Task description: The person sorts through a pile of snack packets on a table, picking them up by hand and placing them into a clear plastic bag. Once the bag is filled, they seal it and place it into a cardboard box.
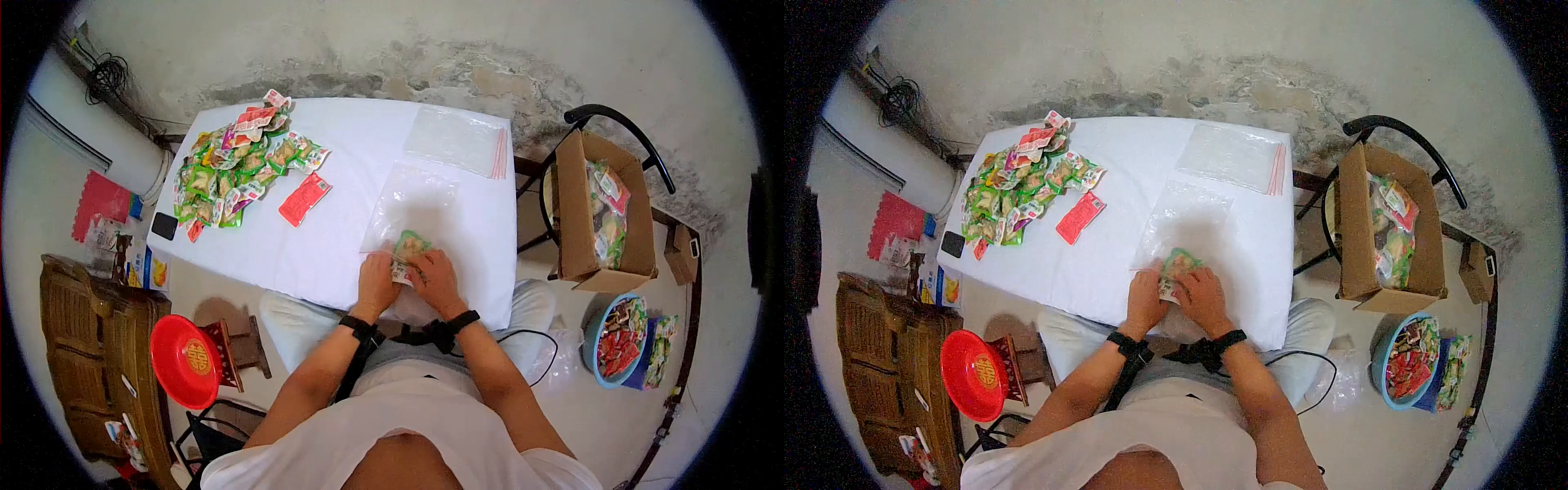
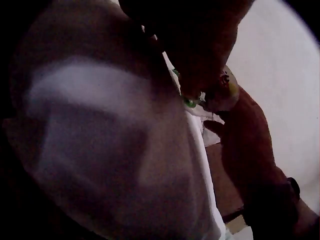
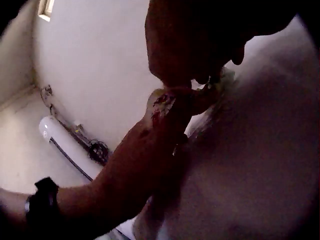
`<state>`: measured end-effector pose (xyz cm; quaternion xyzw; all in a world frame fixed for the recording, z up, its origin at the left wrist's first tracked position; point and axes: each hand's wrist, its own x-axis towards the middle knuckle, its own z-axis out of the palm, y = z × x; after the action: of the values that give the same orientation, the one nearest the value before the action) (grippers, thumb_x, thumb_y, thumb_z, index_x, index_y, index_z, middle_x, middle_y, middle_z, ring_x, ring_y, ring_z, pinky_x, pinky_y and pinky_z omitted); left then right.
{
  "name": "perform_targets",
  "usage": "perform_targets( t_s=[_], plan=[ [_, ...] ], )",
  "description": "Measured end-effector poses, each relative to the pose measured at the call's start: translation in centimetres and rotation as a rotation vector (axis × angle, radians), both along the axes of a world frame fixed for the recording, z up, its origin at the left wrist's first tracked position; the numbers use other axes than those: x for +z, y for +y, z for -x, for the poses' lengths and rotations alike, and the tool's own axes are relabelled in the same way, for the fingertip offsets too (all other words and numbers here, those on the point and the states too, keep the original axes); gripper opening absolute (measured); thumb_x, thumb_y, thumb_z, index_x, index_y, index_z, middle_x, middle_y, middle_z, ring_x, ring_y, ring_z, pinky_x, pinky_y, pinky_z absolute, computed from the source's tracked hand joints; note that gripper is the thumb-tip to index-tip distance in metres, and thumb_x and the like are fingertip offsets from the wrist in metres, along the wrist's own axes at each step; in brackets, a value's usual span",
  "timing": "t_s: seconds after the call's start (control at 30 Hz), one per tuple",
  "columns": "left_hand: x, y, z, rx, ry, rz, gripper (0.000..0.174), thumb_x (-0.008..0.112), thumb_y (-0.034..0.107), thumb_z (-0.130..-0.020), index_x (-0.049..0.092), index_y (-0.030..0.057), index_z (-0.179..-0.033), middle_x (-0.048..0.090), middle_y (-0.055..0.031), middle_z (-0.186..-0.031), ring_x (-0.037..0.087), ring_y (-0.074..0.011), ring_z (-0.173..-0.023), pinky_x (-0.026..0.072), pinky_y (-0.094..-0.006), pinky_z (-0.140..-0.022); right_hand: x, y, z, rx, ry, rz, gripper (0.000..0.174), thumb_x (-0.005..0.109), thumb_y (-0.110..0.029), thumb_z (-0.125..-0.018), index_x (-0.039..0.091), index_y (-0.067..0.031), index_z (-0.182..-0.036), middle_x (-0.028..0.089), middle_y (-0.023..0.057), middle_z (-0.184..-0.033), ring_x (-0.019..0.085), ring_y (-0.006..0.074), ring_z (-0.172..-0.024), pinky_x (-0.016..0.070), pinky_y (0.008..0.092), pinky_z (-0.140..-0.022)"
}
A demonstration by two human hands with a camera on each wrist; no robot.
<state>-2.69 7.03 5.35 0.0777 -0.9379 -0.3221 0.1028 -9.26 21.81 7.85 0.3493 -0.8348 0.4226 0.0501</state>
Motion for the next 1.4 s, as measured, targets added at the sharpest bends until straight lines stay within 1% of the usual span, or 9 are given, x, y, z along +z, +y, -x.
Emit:
perform_targets(
  t_s=[0.1,0.2,0.37,0.67,1.0,1.07,1.1,1.17,1.4],
  plan=[
    [0.4,0.1,0.6,-0.023,0.101,0.136,0.058,0.068,0.011,-0.067,0.047,-0.0001,-0.12,0.053,-0.0191,-0.111,0.049,-0.0361,-0.104,0.0409,-0.0439,-0.086,1.7,0.3,-0.7,0.003,0.079,-0.133,0.021,0.061,-0.02,-0.079,0.063,-0.0092,-0.097,0.057,0.0091,-0.093,0.053,0.0287,-0.092,0.0425,0.0433,-0.076],
    [0.9,0.2,0.8,-0.036,-0.201,0.034,0.059,0.067,0.012,-0.069,0.045,-0.001,-0.122,0.054,-0.019,-0.111,0.049,-0.0361,-0.104,0.04,-0.044,-0.087,2.7,0.3,-1.4,0.026,0.23,-0.189,0.024,0.061,-0.025,-0.08,0.061,-0.0087,-0.098,0.057,0.0072,-0.095,0.052,0.0274,-0.094,0.0407,0.043,-0.078],
    [0.7,0.0,-0.7,-0.069,0.071,0.124,0.056,0.066,0.015,-0.071,0.046,0.0011,-0.121,0.055,-0.0182,-0.111,0.049,-0.0357,-0.105,0.0386,-0.0437,-0.091,0.1,0.3,-2.3,0.134,0.449,-0.392,0.017,0.057,-0.018,-0.077,0.06,-0.0104,-0.091,0.056,0.0042,-0.088,0.053,0.0228,-0.087,0.039,0.0411,-0.081],
    [1.0,-0.1,-1.4,-0.026,-0.041,0.041,0.058,0.063,0.018,-0.077,0.041,-0.001,-0.128,0.055,-0.0193,-0.113,0.049,-0.0344,-0.108,0.0391,-0.0439,-0.09,0.6,-1.3,-0.2,0.101,0.58,-0.356,0.006,0.056,-0.012,-0.073,0.059,-0.0119,-0.078,0.056,0.0052,-0.082,0.054,0.0213,-0.077,0.0396,0.0414,-0.079],
    [0.0,-0.2,-1.9,-0.059,0.069,0.081,0.057,0.061,0.018,-0.079,0.041,-0.0028,-0.128,0.054,-0.0189,-0.115,0.048,-0.0333,-0.109,0.0392,-0.044,-0.09,-1.7,-0.7,-0.4,-0.066,0.152,-0.658,0.01,0.054,-0.013,-0.084,0.059,-0.0064,-0.078,0.065,0.0105,-0.079,0.06,0.0253,-0.067,0.0415,0.0377,-0.065],
    [0.7,-0.1,-1.8,-0.061,0.044,0.13,0.055,0.06,0.018,-0.08,0.042,-0.0026,-0.127,0.054,-0.017,-0.117,0.047,-0.0319,-0.111,0.0387,-0.0426,-0.091,-1.8,-1.1,-0.6,-0.243,-0.15,-0.014,0.009,0.056,-0.013,-0.086,0.059,-0.0051,-0.082,0.064,0.0074,-0.078,0.06,0.0228,-0.066,0.0449,0.0343,-0.061],
    [0.6,-0.1,-1.8,-0.062,0.044,0.131,0.055,0.06,0.018,-0.08,0.042,-0.0026,-0.127,0.054,-0.017,-0.117,0.047,-0.0319,-0.111,0.0387,-0.0426,-0.091,-2.0,-1.5,-0.6,-0.243,-0.15,-0.013,0.009,0.056,-0.013,-0.086,0.059,-0.0051,-0.082,0.064,0.0074,-0.078,0.06,0.0228,-0.066,0.0449,0.0343,-0.061],
    [0.3,0.0,-1.8,-0.049,0.05,0.128,0.054,0.059,0.019,-0.08,0.043,-0.0005,-0.127,0.053,-0.0146,-0.119,0.046,-0.0302,-0.112,0.0382,-0.0411,-0.091,-1.1,-2.8,-0.9,-0.456,-1.097,0.861,0.007,0.057,-0.013,-0.087,0.058,-0.0064,-0.087,0.062,0.0034,-0.076,0.059,0.0188,-0.063,0.0468,0.0306,-0.058],
    [0.7,0.2,-1.6,-0.08,0.092,0.245,0.052,0.06,0.02,-0.078,0.046,0.0038,-0.126,0.05,-0.0103,-0.12,0.047,-0.0279,-0.111,0.038,-0.0401,-0.091,-3.0,-2.8,0.1,-0.33,-1.437,0.877,0.007,0.055,-0.015,-0.089,0.055,-0.0082,-0.089,0.058,0.0028,-0.074,0.057,0.0141,-0.061,0.0461,0.0281,-0.054]
  ],
)
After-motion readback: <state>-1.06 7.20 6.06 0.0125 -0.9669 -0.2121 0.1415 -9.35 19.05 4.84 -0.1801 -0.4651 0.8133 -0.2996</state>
